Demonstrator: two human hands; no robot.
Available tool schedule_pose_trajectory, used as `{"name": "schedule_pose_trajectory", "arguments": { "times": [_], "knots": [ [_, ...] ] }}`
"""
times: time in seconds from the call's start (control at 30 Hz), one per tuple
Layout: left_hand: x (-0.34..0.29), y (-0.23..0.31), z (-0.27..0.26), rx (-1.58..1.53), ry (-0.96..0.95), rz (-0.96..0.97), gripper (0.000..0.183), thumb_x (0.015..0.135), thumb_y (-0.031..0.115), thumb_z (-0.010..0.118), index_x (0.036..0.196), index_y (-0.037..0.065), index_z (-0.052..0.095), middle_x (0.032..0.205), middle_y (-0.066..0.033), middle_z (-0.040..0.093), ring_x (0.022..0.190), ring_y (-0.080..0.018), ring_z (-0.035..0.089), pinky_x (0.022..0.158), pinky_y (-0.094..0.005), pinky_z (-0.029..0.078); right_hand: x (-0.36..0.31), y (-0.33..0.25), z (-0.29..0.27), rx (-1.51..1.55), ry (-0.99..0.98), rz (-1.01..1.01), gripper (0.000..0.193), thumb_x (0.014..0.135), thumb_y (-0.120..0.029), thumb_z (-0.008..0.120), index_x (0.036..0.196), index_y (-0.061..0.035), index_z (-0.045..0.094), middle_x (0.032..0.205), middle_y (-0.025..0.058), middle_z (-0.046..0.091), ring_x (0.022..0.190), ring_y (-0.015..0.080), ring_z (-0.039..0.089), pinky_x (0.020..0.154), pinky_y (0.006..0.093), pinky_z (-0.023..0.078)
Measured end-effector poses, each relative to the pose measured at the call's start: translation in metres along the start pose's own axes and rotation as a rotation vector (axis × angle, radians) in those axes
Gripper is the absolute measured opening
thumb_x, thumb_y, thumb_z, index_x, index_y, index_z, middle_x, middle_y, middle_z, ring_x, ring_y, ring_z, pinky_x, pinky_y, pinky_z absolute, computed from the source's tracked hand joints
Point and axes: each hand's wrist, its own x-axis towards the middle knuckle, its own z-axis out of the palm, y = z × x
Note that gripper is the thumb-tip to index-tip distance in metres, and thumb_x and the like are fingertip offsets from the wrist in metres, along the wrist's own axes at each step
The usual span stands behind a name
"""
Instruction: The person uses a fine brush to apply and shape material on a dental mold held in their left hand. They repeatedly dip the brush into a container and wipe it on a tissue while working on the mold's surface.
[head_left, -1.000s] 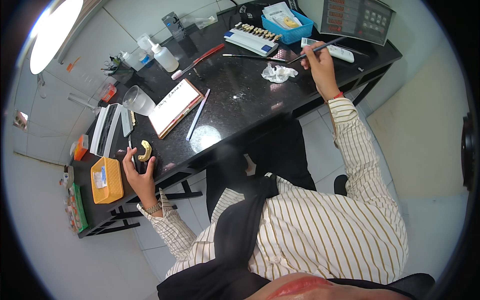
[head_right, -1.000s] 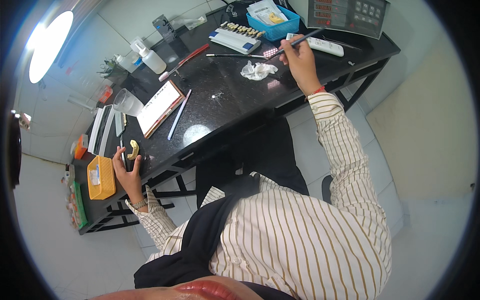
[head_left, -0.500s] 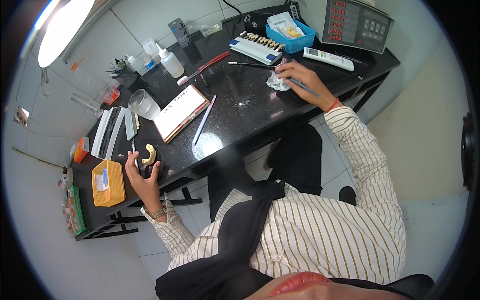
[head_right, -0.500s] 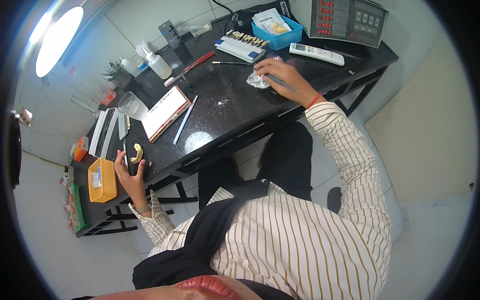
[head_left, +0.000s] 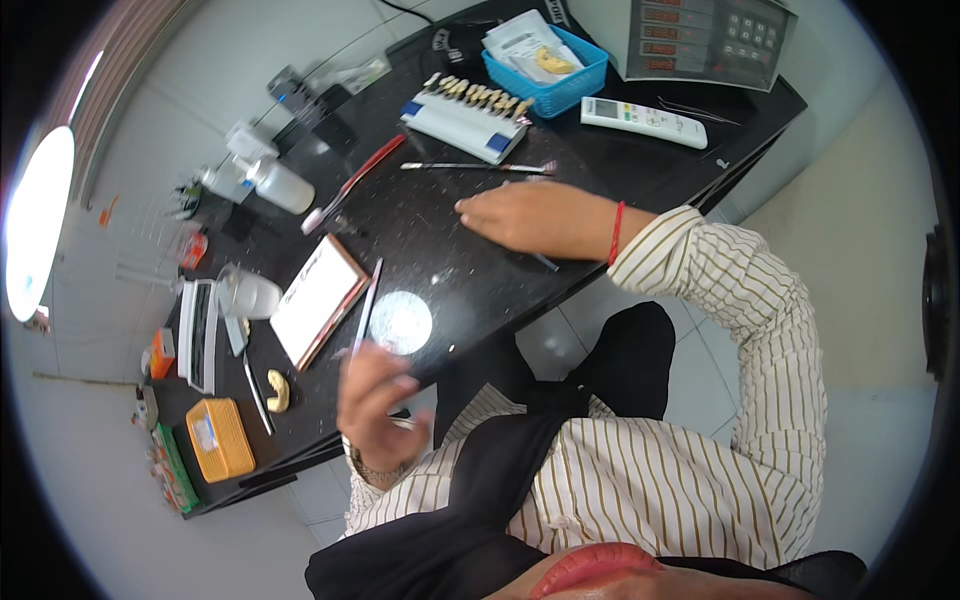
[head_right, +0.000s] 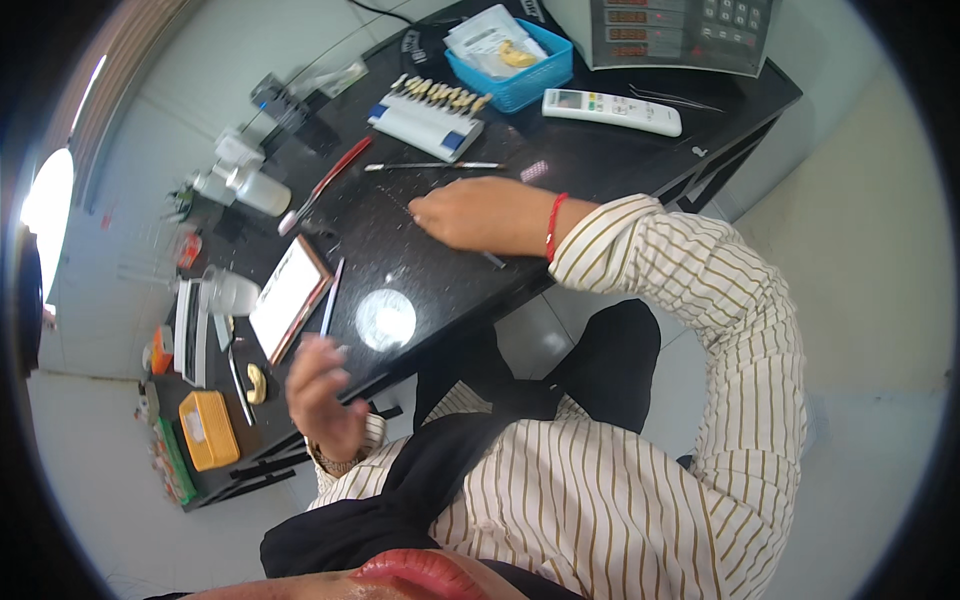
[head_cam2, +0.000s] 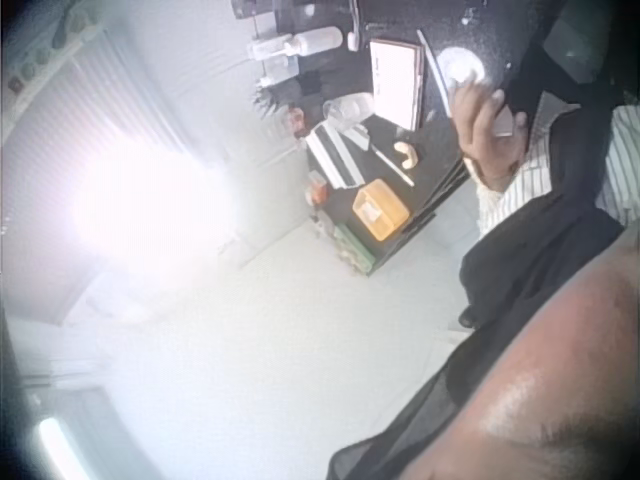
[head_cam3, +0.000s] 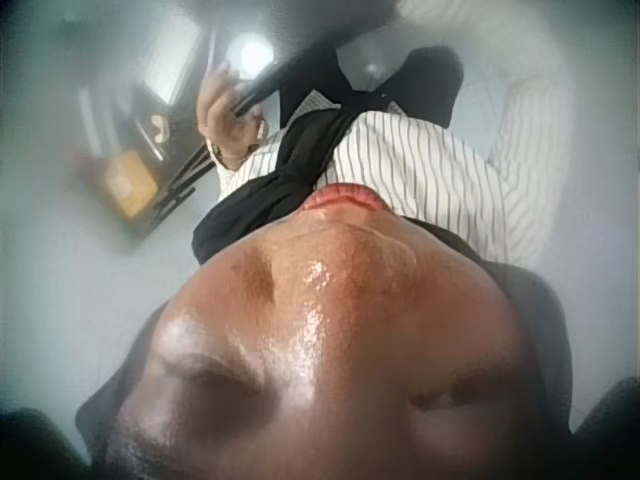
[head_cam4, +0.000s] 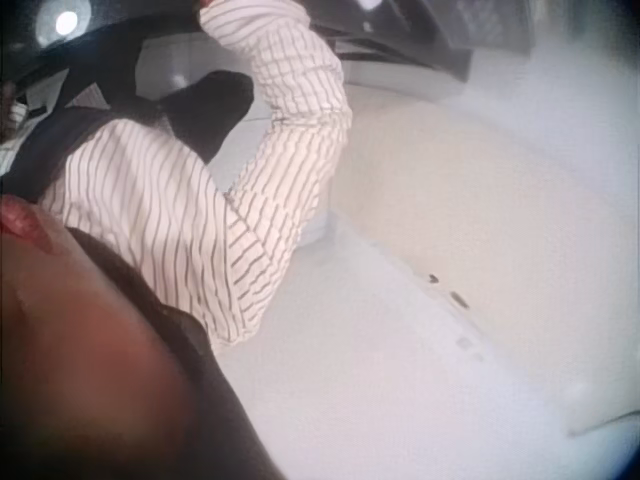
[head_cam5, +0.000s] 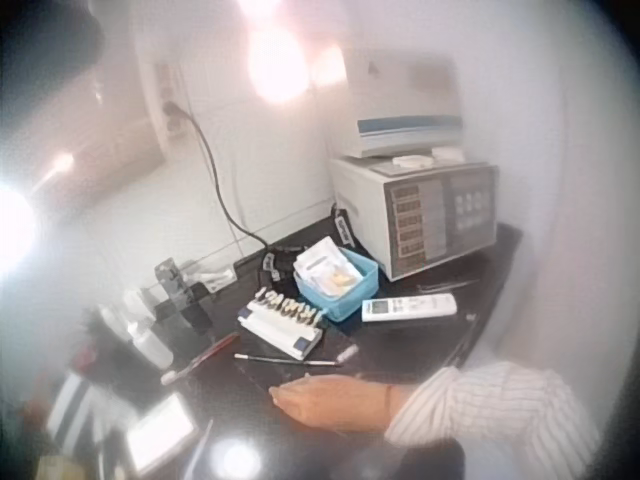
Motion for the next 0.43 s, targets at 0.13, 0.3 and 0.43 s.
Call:
{"name": "schedule_pose_trajectory", "arguments": {
  "times": [0.13,0.3,0.43],
  "knots": [
    [0.053,0.0,0.037,-0.807,-0.586,-0.134,0.035,0.079,0.025,0.064,0.1,-0.003,0.063,0.105,-0.0185,0.061,0.104,-0.0356,0.057,0.093,-0.0471,0.04,-0.014,0.007,-0.001,-0.084,0.071,-0.017,0.03,0.086,-0.014,0.047,0.112,-0.0028,0.056,0.12,0.0066,0.055,0.104,0.0189,0.057,0.091,0.0326,0.044],
    [0.078,0.006,0.063,-1.179,-0.728,-0.68,0.062,0.088,0.051,0.044,0.109,-0.006,0.058,0.115,-0.0221,0.056,0.114,-0.0354,0.049,0.1,-0.0486,0.032,-0.035,0.016,-0.051,0.119,0.117,0.097,0.037,0.084,-0.012,0.046,0.12,-0.0081,0.053,0.128,0.0039,0.05,0.116,0.0153,0.048,0.097,0.0321,0.038],
    [0.103,0.028,0.076,-1.37,-0.783,-1.024,0.074,0.088,0.059,0.037,0.122,-0.005,0.049,0.126,-0.0233,0.047,0.123,-0.0358,0.04,0.105,-0.0484,0.024,-0.084,0.02,-0.119,0.44,0.222,0.295,0.023,0.08,-0.005,0.05,0.102,-0.005,0.058,0.121,0.0057,0.053,0.109,0.0195,0.053,0.09,0.0325,0.042]
  ]
}}
